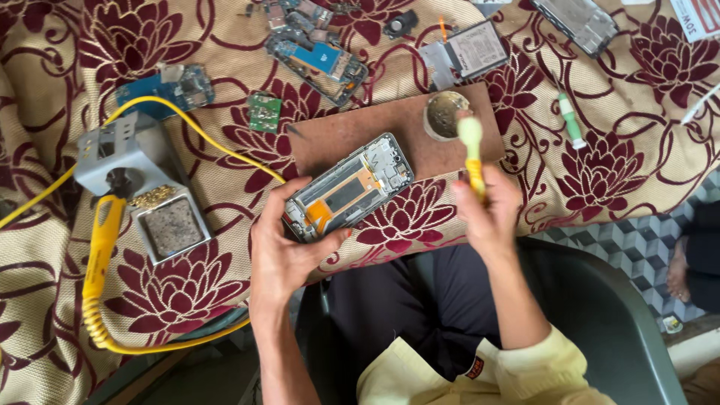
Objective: The person cleans the interior of a disassembled mobile phone using a toothbrush and a small screwdriver. They scrub the edges and internal components, then use the screwdriver to scrape residue from the device's frame.
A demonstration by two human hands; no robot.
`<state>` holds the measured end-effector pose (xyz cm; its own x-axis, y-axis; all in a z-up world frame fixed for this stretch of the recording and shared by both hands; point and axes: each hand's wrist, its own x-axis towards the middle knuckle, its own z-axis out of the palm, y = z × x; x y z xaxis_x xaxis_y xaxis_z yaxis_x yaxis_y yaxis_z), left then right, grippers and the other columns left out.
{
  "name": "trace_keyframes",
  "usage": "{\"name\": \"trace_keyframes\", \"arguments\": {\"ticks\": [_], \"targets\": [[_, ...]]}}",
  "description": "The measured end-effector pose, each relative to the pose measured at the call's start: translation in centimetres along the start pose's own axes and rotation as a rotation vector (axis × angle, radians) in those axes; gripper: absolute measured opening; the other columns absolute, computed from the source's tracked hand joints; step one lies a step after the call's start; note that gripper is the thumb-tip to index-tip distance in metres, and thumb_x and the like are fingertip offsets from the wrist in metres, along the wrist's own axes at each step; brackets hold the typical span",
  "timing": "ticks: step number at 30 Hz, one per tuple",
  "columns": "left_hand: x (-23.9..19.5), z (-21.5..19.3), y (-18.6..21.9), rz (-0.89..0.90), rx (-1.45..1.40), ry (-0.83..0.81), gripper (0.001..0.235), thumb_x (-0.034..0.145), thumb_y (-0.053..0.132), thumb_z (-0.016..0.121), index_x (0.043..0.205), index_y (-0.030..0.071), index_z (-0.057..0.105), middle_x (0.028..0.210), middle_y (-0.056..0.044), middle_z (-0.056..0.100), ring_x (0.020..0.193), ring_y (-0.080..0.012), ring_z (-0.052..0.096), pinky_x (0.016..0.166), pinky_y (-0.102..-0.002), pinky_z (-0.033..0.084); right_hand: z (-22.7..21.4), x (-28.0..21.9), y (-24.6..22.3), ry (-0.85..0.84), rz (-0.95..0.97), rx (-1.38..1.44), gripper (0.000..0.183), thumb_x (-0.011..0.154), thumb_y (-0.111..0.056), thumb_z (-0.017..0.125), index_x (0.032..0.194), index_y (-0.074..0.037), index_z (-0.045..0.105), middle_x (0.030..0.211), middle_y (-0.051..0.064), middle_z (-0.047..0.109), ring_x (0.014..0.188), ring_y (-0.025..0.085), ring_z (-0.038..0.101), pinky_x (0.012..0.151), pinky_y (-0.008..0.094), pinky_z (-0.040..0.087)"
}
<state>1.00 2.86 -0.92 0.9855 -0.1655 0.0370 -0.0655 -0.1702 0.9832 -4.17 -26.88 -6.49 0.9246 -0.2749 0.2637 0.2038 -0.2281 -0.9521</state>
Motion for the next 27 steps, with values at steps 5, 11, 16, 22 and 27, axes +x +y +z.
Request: {"name": "trace_keyframes", "arguments": {"ticks": [5, 11, 16, 22, 27], "targets": [[-0.1, 0.2, 0.3, -0.006, -0.014, -0.008, 0.077, 0.065, 0.007, 0.096, 0.132, 0.004, 0.059, 0.107, -0.007, 0.077, 0.094, -0.0104, 0.071, 0.083, -0.027, 0.061, 0.6, 1.1, -0.8, -0.036, 0.121, -0.001, 0.023, 0.103, -0.024, 0.066, 0.091, -0.004, 0.060, 0.068, -0.008, 0.043, 0.057, 0.002, 0.036, 0.050, 0.021, 0.026], [0.1, 0.3, 0.6, 0.003, 0.119, -0.019, 0.076, 0.063, 0.009, 0.097, 0.130, 0.005, 0.061, 0.105, -0.007, 0.078, 0.092, -0.0111, 0.073, 0.081, -0.028, 0.062, 0.5, 1.6, -2.2, -0.083, 0.194, -0.086, 0.017, 0.099, -0.017, 0.068, 0.102, -0.001, 0.068, 0.066, -0.008, 0.051, 0.055, 0.000, 0.041, 0.048, 0.019, 0.031], [0.1, 0.4, 1.0, -0.045, 0.134, -0.008, 0.077, 0.061, 0.011, 0.097, 0.129, 0.006, 0.061, 0.103, -0.007, 0.079, 0.090, -0.0122, 0.074, 0.079, -0.028, 0.063, 1.5, 1.7, -2.1, -0.143, 0.054, -0.194, 0.025, 0.098, -0.015, 0.074, 0.119, -0.001, 0.072, 0.077, -0.008, 0.061, 0.069, -0.002, 0.050, 0.060, 0.018, 0.039], [0.2, 0.3, 1.4, -0.043, 0.213, 0.002, 0.077, 0.061, 0.016, 0.096, 0.129, 0.004, 0.061, 0.101, -0.009, 0.079, 0.087, -0.0133, 0.075, 0.079, -0.029, 0.062, -0.6, 2.6, -2.0, 0.148, 0.258, 0.016, 0.019, 0.105, -0.009, 0.055, 0.119, -0.004, 0.066, 0.083, -0.005, 0.063, 0.057, 0.001, 0.051, 0.045, 0.020, 0.038], [0.2, 0.3, 1.7, -0.079, 0.206, -0.007, 0.077, 0.061, 0.018, 0.094, 0.129, 0.003, 0.060, 0.099, -0.010, 0.079, 0.087, -0.0154, 0.076, 0.080, -0.030, 0.062, -6.1, 5.1, -3.2, 0.236, -0.017, -0.570, 0.023, 0.111, -0.001, 0.054, 0.130, 0.003, 0.066, 0.096, 0.006, 0.069, 0.083, 0.013, 0.063, 0.070, 0.030, 0.049]]}}
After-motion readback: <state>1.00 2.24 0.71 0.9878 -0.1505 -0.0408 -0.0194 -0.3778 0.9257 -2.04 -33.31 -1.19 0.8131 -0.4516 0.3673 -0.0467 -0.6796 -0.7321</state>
